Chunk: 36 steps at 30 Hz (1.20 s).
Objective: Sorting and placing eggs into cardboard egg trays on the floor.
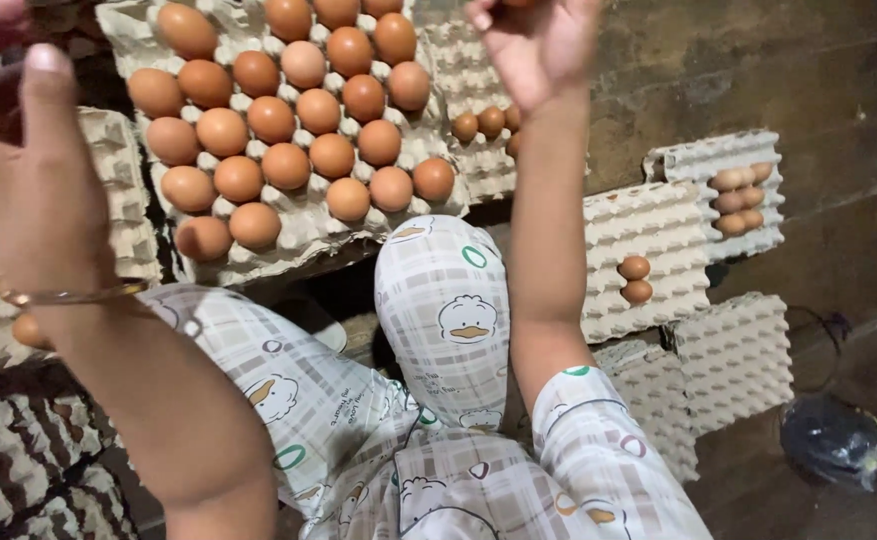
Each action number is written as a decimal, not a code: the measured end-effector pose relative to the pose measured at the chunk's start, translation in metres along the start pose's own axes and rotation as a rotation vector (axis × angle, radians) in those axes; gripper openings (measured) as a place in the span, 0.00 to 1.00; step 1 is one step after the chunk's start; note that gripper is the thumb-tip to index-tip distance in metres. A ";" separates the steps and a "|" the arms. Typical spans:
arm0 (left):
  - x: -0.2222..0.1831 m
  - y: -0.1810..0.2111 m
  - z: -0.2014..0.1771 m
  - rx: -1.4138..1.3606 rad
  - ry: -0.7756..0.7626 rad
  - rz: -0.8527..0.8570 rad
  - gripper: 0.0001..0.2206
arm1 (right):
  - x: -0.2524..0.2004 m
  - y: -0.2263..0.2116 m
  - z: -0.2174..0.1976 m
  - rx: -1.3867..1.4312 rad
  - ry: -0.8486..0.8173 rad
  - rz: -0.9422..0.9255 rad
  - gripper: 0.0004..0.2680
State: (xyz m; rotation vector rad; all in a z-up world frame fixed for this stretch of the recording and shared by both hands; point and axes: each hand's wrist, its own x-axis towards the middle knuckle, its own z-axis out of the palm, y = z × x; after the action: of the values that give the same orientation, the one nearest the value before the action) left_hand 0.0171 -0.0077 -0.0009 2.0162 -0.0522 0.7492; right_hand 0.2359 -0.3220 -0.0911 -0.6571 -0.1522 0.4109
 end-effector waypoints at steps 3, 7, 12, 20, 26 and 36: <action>-0.008 -0.007 -0.003 0.145 -0.004 0.024 0.10 | -0.026 -0.014 -0.064 -0.142 0.010 -0.098 0.12; -0.016 -0.021 -0.002 0.071 0.000 -0.193 0.17 | -0.047 0.001 -0.165 -0.441 0.600 -0.044 0.17; -0.022 -0.029 0.005 0.134 -0.026 -0.258 0.18 | -0.062 0.040 -0.309 -1.457 0.838 -0.139 0.22; -0.026 -0.041 0.008 0.317 -0.101 -0.385 0.20 | -0.052 0.044 -0.311 -1.698 0.626 -0.148 0.18; -0.038 -0.057 0.000 0.362 -0.156 -0.269 0.16 | -0.048 0.049 -0.312 -1.633 0.606 -0.122 0.18; -0.005 -0.006 0.018 0.283 -0.201 0.002 0.09 | -0.047 0.048 -0.290 -1.818 0.757 0.064 0.10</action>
State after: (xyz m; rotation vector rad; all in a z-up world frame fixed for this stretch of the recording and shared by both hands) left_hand 0.0239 -0.0204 -0.0148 2.3569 -0.0682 0.5774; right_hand 0.2546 -0.4700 -0.3493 -2.5514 0.2924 -0.0643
